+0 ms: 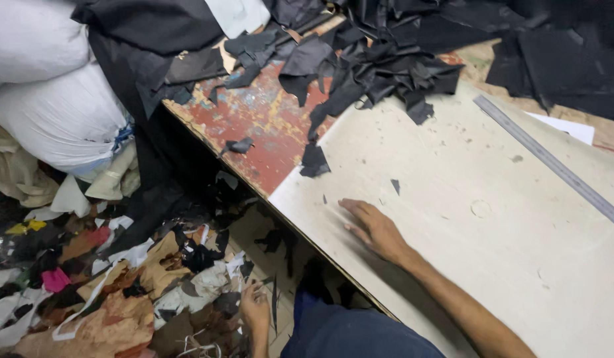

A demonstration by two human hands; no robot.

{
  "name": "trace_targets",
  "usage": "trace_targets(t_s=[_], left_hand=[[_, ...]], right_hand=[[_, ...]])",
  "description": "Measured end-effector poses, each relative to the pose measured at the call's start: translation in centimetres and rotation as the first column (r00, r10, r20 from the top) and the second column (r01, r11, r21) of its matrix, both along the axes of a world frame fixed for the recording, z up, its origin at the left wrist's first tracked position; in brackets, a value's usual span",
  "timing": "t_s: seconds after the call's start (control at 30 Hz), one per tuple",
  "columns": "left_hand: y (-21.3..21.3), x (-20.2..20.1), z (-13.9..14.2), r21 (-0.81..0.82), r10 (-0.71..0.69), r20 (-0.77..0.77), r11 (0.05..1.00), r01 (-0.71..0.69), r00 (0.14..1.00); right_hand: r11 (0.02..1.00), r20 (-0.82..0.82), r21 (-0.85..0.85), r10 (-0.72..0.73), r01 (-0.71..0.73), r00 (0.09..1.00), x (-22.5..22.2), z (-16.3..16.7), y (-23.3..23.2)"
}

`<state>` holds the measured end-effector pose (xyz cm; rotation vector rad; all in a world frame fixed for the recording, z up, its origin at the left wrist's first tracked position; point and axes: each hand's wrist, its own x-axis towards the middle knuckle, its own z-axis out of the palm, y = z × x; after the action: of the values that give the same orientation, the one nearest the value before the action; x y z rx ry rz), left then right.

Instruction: The person uses a metal ruler and a rotary cutter to cut black fabric on a worktable. They measure and trim multiple pieces, then stack the cut sections. A second person briefly assists by handing over a fabric piece.

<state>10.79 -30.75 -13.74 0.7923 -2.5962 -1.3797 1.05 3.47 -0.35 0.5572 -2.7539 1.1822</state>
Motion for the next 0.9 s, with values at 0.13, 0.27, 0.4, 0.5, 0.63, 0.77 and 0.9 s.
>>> trace_targets(t_s=[0.13,0.27,0.4,0.5,0.63,0.77,0.9], left_hand=[[2.5,-9.4,2.5,0.108,-0.004,-0.278,0.994,0.035,0.961],[4.8,-17.2,5.9,0.057,-0.131,-0.588,0.978,0.203,0.798],[4.9,-24.8,9.2,0.516,-0.019,-0.414,0.819,0.252,0.91],[3.0,-28.2,10.4,0.862,-0.067,-0.141,0.482,0.155,0.988],[-0.5,-29.5,9.9,0.902,-0.436,-0.138,0.316,0.295,0.889],[-3.3,-29.4,9.5,0.654,-0.555,-0.105,0.587,0.478,0.825],[-5.0,-29.3,10.9,0.002,-0.615,-0.072,0.787,0.616,0.786]], right_hand=[[0.961,-0.244,0.158,-0.185,0.227,0.952,-12.1,-1.0,-4.5],[0.797,-0.422,0.337,-0.348,0.501,0.837,-21.3,0.1,-10.1],[0.993,-0.028,0.099,-0.066,0.069,0.997,-21.1,0.7,-15.3],[0.963,-0.019,-0.215,0.165,-0.165,0.986,-16.1,0.5,-18.1],[0.93,0.528,-0.327,0.325,-0.165,0.784,-13.7,0.0,-16.8],[0.972,0.373,-0.225,0.155,-0.073,0.915,-17.4,1.7,-11.1],[0.914,-0.001,0.323,-0.26,0.247,0.966,-23.2,3.5,-6.1]])
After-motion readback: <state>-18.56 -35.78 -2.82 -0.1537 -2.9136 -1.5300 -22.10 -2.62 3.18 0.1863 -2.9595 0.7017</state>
